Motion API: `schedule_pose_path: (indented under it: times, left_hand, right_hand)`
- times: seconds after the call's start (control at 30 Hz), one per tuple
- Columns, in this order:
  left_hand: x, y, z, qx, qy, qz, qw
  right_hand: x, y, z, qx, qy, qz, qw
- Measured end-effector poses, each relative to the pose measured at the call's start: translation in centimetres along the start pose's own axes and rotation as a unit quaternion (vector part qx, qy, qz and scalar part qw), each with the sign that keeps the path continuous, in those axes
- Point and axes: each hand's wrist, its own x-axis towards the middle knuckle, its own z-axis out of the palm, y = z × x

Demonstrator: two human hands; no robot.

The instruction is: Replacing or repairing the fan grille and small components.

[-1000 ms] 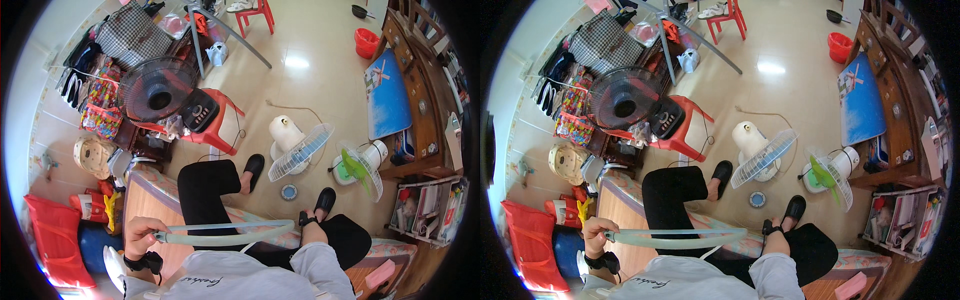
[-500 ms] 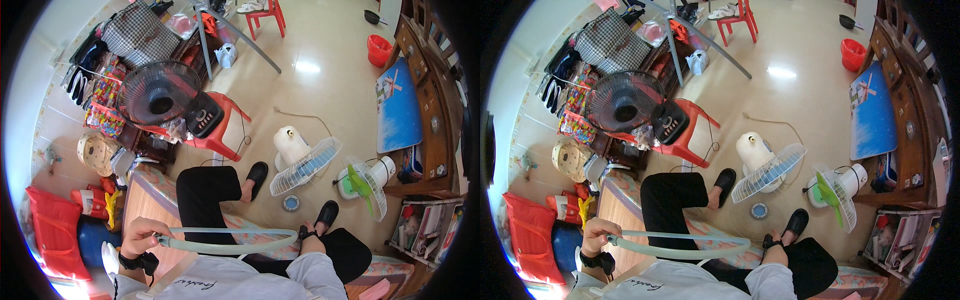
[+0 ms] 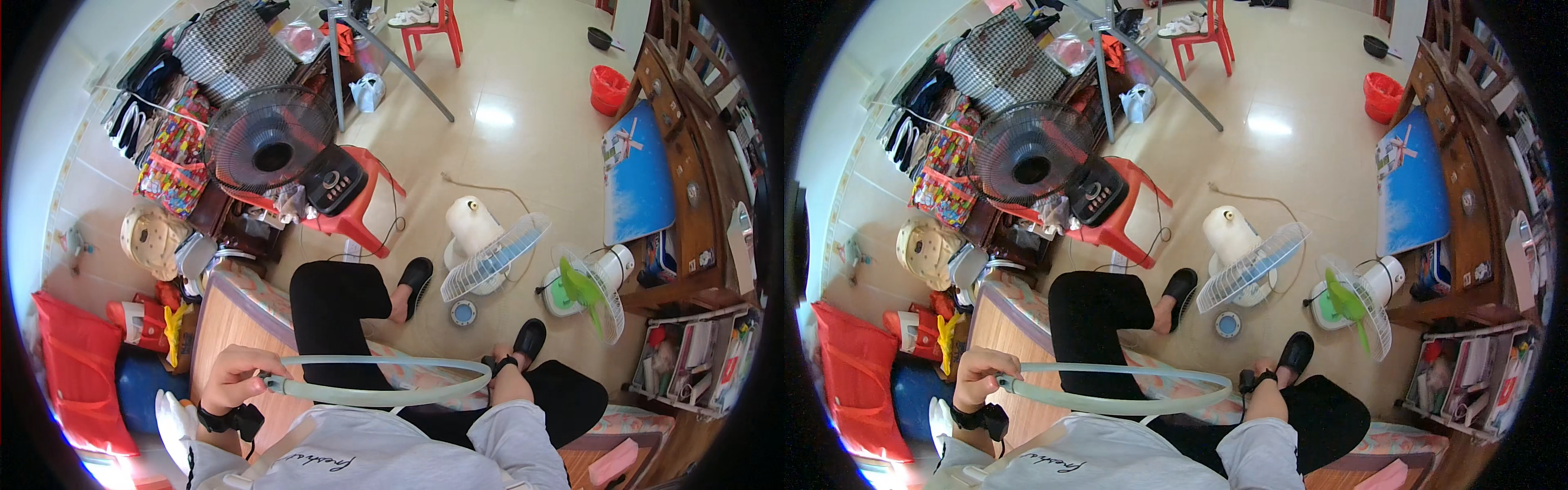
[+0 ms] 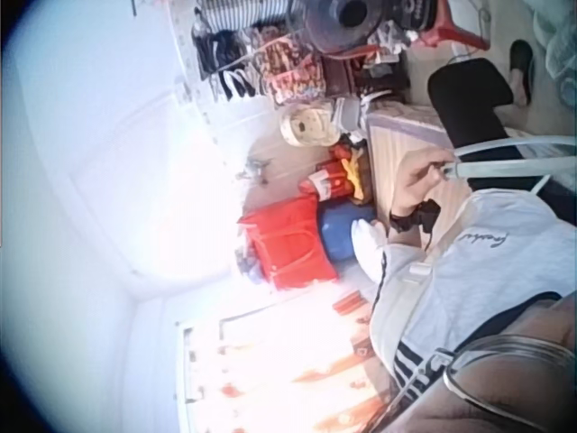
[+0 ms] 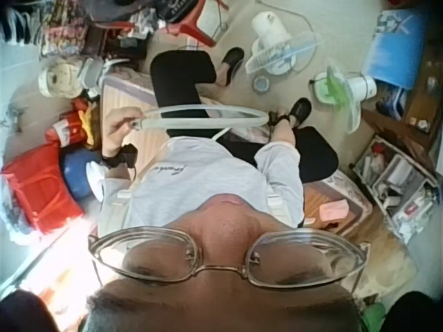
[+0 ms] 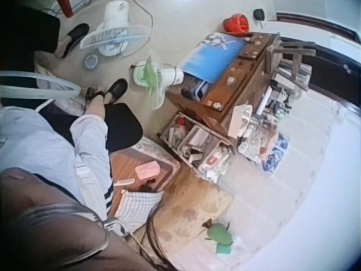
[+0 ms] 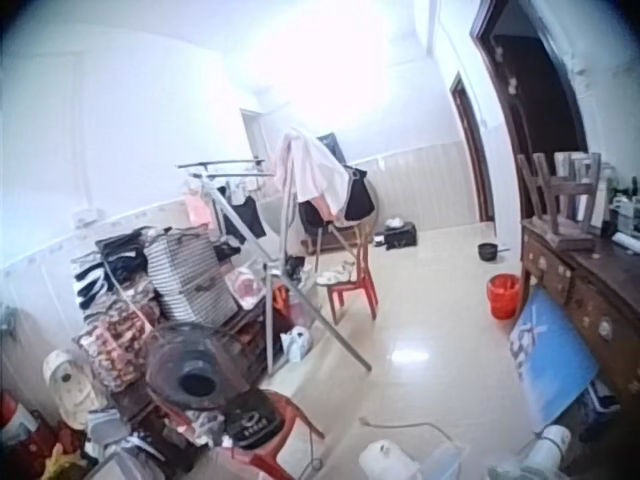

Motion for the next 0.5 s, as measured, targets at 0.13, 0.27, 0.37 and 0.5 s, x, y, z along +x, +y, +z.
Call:
schedule_pose_path:
  times: [0.13,0.27,0.37,0.5]
  left_hand:
    - [-3.6,-0.4,-0.1,0.000,0.017,0.009,1.000]
    - [-4.7,-1.3,-0.3,-0.034,0.011,0.034,0.999]
    - [-5.0,-2.3,-0.2,-0.041,0.012,0.070,0.997]
    - [-5.0,-3.2,0.3,-0.060,-0.010,0.118,0.991]
  right_hand:
    - [-2.4,-3.2,-7.8,0.329,0.143,0.145,0.922]
    - [-1.3,-2.5,-7.1,0.502,0.188,0.249,0.807]
    - [-1.7,-2.0,-8.4,0.493,0.265,0.232,0.796]
    - [-6.7,-1.5,-17.1,0.486,0.206,0.139,0.838]
